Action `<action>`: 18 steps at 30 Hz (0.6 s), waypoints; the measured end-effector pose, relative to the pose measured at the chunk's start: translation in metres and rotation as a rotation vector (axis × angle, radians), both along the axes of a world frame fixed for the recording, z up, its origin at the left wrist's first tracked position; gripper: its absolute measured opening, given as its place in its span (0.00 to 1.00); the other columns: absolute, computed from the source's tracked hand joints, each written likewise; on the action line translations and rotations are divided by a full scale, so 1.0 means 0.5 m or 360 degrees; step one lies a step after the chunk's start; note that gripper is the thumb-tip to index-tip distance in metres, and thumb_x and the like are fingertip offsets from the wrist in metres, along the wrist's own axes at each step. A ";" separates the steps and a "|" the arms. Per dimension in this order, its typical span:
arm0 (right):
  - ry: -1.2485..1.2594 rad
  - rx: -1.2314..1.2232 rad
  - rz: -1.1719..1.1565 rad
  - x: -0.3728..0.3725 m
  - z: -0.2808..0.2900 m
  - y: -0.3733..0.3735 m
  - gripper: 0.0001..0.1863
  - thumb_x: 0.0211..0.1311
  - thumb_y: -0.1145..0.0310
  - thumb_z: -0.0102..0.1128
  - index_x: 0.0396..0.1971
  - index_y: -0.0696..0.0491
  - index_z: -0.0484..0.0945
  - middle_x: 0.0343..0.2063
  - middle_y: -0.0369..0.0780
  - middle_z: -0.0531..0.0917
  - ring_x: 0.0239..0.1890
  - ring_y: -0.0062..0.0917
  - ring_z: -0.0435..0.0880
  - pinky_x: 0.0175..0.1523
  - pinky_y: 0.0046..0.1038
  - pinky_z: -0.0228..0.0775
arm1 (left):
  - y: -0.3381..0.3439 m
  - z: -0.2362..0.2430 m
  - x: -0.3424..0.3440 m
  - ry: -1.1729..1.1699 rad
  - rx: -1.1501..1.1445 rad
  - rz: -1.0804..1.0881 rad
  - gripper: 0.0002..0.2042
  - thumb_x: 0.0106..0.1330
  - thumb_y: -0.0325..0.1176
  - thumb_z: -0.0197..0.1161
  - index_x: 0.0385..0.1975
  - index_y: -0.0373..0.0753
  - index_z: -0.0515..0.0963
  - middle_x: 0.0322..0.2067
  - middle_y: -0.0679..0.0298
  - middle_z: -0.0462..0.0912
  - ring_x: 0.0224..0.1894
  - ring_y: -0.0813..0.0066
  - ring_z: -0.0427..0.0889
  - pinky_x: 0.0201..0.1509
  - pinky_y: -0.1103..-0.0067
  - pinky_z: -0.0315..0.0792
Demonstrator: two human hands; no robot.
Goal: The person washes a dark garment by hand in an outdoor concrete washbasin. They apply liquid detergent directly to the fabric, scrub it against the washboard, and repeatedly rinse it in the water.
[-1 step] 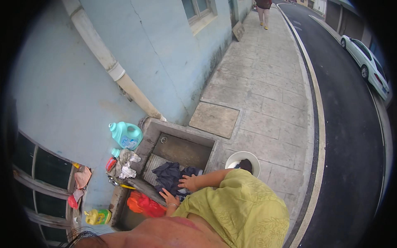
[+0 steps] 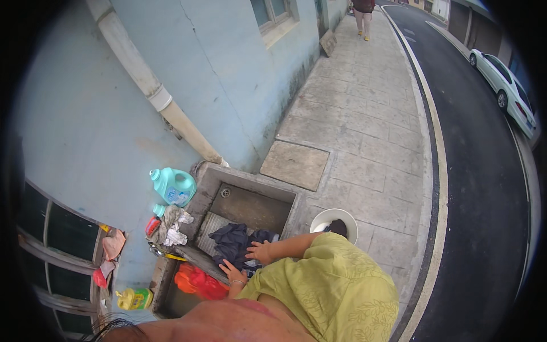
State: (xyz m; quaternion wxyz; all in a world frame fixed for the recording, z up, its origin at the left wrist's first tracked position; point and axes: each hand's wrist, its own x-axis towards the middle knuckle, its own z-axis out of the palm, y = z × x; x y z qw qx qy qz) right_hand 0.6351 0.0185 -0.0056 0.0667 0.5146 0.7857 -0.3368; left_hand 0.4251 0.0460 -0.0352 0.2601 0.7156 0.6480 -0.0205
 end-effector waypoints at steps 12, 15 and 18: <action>0.1757 -0.0173 -0.0104 0.138 0.386 -0.028 0.14 0.64 0.69 0.56 0.48 0.54 0.78 0.29 0.38 0.83 0.31 0.18 0.80 0.37 0.24 0.71 | -0.012 0.009 0.035 -0.0043 -0.0003 -0.0029 0.56 0.50 0.32 0.69 0.68 0.37 0.27 0.67 0.36 0.26 0.62 0.36 0.61 0.63 0.64 0.64; 0.2068 0.0352 0.0549 0.155 0.559 -0.053 0.13 0.64 0.69 0.56 0.46 0.57 0.80 0.29 0.40 0.82 0.28 0.28 0.78 0.35 0.29 0.69 | 0.011 -0.069 -0.009 0.0129 0.0271 -0.0208 0.56 0.50 0.32 0.69 0.68 0.36 0.27 0.67 0.36 0.25 0.63 0.38 0.60 0.64 0.65 0.62; 0.2202 0.0547 0.1123 0.186 0.685 -0.083 0.14 0.64 0.68 0.56 0.43 0.59 0.81 0.27 0.41 0.80 0.23 0.31 0.74 0.30 0.30 0.65 | -0.008 -0.013 0.011 0.0101 0.0005 0.0010 0.56 0.51 0.33 0.69 0.68 0.37 0.27 0.67 0.36 0.25 0.64 0.38 0.59 0.65 0.66 0.61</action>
